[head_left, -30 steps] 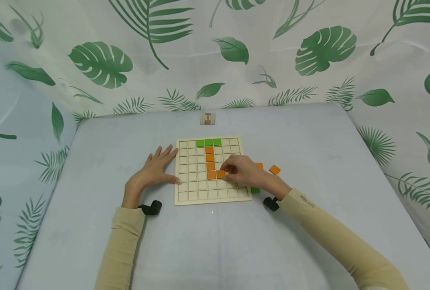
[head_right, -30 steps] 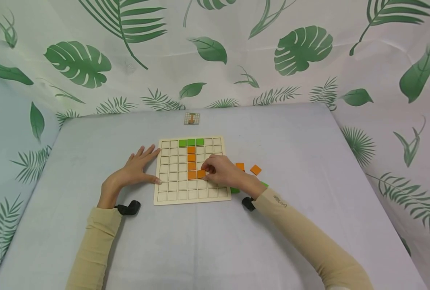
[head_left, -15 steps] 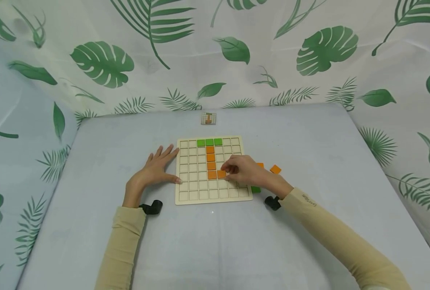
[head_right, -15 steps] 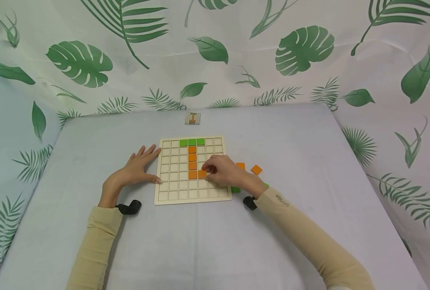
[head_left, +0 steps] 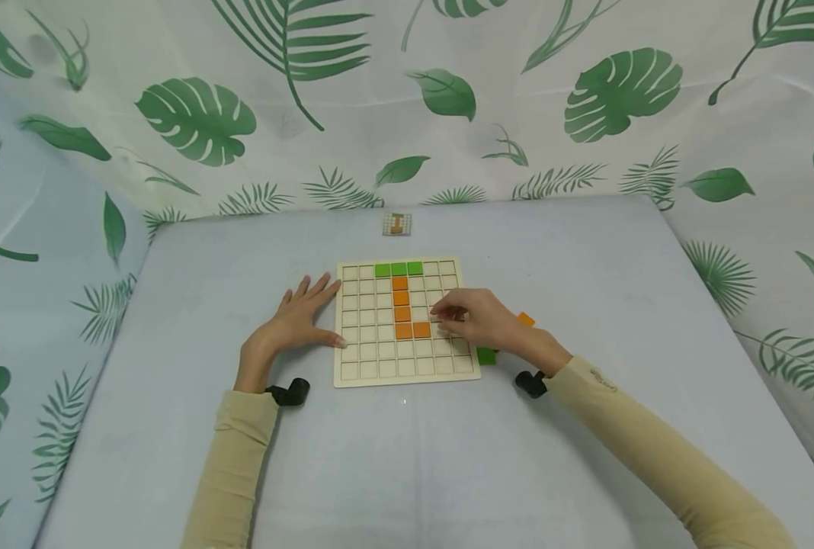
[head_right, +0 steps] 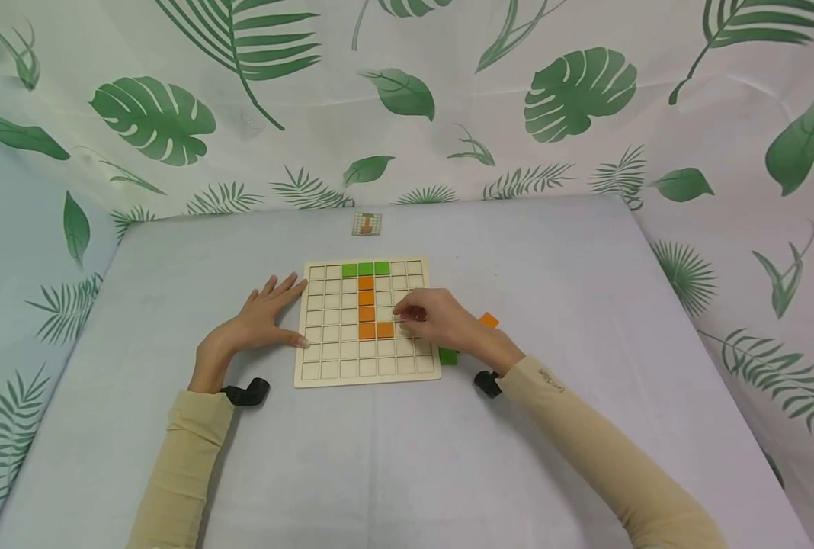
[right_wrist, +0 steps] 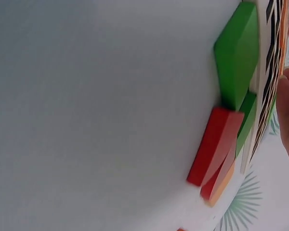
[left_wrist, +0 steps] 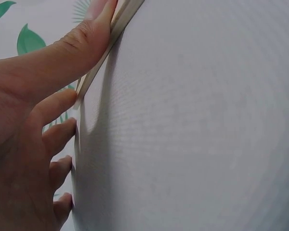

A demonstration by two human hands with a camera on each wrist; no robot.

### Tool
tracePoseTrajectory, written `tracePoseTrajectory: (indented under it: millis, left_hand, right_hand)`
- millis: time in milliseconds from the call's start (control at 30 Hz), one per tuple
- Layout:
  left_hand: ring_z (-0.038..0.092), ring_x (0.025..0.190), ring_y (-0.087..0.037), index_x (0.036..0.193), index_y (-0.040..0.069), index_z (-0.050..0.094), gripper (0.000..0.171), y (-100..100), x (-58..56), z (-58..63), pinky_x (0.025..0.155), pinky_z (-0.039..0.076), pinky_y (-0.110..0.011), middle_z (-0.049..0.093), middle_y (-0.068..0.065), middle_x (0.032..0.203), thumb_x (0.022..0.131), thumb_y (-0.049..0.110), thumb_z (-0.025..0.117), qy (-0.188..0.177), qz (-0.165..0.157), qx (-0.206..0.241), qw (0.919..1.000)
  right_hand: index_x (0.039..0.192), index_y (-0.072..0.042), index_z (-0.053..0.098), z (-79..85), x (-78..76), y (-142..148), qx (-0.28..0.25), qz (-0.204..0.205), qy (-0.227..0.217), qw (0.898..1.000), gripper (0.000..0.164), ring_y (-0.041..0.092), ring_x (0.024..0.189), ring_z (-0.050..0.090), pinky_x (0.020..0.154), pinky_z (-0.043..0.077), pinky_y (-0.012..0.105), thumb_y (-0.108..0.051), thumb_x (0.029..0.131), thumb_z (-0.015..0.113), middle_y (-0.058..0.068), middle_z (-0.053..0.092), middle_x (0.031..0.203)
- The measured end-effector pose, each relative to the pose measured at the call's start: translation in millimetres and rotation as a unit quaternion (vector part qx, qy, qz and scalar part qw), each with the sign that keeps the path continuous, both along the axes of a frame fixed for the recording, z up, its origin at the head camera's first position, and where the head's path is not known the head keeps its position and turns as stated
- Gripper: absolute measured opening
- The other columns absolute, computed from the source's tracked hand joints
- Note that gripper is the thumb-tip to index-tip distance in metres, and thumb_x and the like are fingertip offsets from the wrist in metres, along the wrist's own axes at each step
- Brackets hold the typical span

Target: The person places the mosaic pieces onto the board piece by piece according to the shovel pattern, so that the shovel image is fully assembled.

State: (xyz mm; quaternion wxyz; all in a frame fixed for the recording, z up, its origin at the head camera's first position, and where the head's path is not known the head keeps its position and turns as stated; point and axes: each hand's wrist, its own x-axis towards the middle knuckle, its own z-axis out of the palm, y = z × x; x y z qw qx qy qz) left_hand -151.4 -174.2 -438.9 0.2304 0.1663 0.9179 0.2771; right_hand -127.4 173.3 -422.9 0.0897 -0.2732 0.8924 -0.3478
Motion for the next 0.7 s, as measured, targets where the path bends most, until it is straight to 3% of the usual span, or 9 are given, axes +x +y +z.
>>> tracePoseTrajectory:
  millis: [433, 700]
  left_hand:
    - [-0.009, 0.159, -0.040, 0.166, 0.012, 0.017, 0.112, -1, -0.7, -2.7, 0.127, -0.008, -0.062, 0.005, -0.014, 0.174, 0.082, 0.040, 0.086, 0.001, -0.001, -0.009, 1.0000]
    - [-0.010, 0.159, -0.040, 0.166, 0.012, 0.017, 0.112, -2, -1.4, -3.4, 0.127, -0.009, -0.062, 0.004, -0.013, 0.174, 0.082, 0.040, 0.086, 0.001, -0.001, -0.006, 1.0000]
  right_hand:
    - [0.112, -0.003, 0.076, -0.3, 1.2, 25, 0.023, -0.030, -0.009, 0.999, 0.021, 0.016, 0.087, 0.065, 0.075, 0.057, 0.029, -0.005, 0.091, 0.076, 0.004, 0.076, 0.102]
    - [0.111, -0.004, 0.076, -1.7, 2.6, 43, 0.032, -0.051, -0.009, 0.998, 0.020, 0.016, 0.086, 0.065, 0.076, 0.057, 0.032, -0.005, 0.091, 0.076, 0.004, 0.075, 0.102]
